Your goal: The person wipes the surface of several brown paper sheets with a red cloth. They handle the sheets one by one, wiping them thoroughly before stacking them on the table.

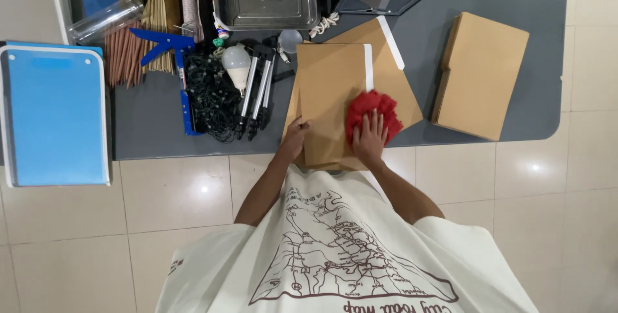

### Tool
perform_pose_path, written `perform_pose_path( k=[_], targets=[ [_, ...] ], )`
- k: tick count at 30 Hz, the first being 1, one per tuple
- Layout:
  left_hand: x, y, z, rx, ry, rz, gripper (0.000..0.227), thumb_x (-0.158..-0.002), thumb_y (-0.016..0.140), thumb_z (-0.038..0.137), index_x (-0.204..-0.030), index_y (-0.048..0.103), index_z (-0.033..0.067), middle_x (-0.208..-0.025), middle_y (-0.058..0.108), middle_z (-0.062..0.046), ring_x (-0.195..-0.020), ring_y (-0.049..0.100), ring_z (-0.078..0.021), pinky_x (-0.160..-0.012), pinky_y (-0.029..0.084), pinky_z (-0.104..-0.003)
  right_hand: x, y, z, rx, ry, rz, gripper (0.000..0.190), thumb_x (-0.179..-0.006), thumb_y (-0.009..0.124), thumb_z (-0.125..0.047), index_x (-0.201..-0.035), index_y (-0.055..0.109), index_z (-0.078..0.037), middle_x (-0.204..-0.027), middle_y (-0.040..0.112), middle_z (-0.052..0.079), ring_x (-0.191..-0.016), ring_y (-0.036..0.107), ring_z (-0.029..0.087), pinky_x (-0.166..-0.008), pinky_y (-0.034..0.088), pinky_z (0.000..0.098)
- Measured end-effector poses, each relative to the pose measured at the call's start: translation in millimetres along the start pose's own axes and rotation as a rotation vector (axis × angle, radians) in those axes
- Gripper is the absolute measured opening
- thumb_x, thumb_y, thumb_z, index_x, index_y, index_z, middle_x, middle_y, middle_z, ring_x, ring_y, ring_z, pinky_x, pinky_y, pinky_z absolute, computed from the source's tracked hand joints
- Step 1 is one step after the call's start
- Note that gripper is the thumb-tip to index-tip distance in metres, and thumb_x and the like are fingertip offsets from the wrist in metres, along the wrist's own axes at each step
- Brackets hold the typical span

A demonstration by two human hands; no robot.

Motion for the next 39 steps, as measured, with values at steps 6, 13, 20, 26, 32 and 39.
perform_pose_path(
  k=[6, 13, 20, 26, 32, 39],
  targets=[
    [-1.2, -1.2, 3.4, 0.092, -0.018, -0.009, 0.029, -0.107, 0.062, 0.017, -0.132, 0.065, 0.0025, -0.119, 0.069, -0.002, -0.108, 0.063, -0.0125, -0.095, 0.051, -0.029, -39.1, 5.1, -61.0, -0.084, 0.143, -0.025, 0.060, -0.094, 0.063, -0.031, -0.147, 0.050, -0.009, -0.163, 0.030, 0.023, -0.151, 0.023, 0.048, -0.114, 0.025, 0.0668],
    [-6.7, -4.7, -3.2, -0.025, -0.176, 0.125, 0.034, -0.100, 0.056, 0.013, -0.134, 0.063, 0.0099, -0.114, 0.069, -0.002, -0.099, 0.062, -0.0148, -0.086, 0.051, -0.032, 35.0, -22.4, -50.2, -0.237, -0.381, -0.183, 0.055, -0.088, 0.072, -0.032, -0.136, 0.056, -0.007, -0.161, 0.038, 0.018, -0.156, 0.026, 0.039, -0.127, 0.021, 0.0578],
    [-1.6, -1.9, 5.9, -0.043, -0.021, 0.000, 0.033, -0.104, 0.064, 0.019, -0.134, 0.065, 0.0039, -0.116, 0.067, 0.000, -0.104, 0.060, -0.0099, -0.092, 0.051, -0.028, -5.7, -11.1, 23.2, -0.060, -0.096, -0.114, 0.063, -0.087, 0.069, -0.030, -0.142, 0.049, -0.005, -0.163, 0.034, 0.019, -0.154, 0.023, 0.040, -0.122, 0.020, 0.0615],
    [1.7, -6.4, 3.0, 0.025, -0.035, -0.058, 0.033, -0.103, 0.065, 0.025, -0.130, 0.065, 0.0049, -0.118, 0.069, -0.001, -0.108, 0.063, -0.0129, -0.094, 0.052, -0.031, -42.0, 1.3, -37.0, -0.064, 0.025, -0.032, 0.059, -0.094, 0.067, -0.030, -0.144, 0.049, -0.006, -0.161, 0.036, 0.025, -0.150, 0.029, 0.047, -0.117, 0.030, 0.0613],
    [-18.4, -20.6, -10.7, 0.066, -0.155, 0.058, 0.031, -0.103, 0.061, 0.023, -0.129, 0.065, 0.0086, -0.114, 0.067, 0.001, -0.102, 0.063, -0.0135, -0.089, 0.053, -0.031, 33.4, -12.9, -82.5, -0.216, -0.358, -0.135, 0.058, -0.090, 0.070, -0.028, -0.140, 0.054, -0.004, -0.158, 0.040, 0.023, -0.151, 0.030, 0.044, -0.122, 0.026, 0.0569],
    [-8.2, -8.4, -3.3, -0.034, -0.050, 0.031, 0.037, -0.108, 0.061, 0.027, -0.137, 0.064, 0.0043, -0.111, 0.064, -0.001, -0.098, 0.057, -0.0119, -0.083, 0.050, -0.029, 39.1, -25.6, 14.9, -0.085, -0.296, -0.167, 0.065, -0.085, 0.072, -0.027, -0.143, 0.050, -0.005, -0.162, 0.036, 0.019, -0.153, 0.026, 0.040, -0.121, 0.024, 0.0601]
  ],
)
Point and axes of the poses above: each hand's wrist, its own x-axis away from the middle knuckle, its own y-axis out of the palm, z = x × y, the point moved 2 cm from there along -x, towards the middle knuckle
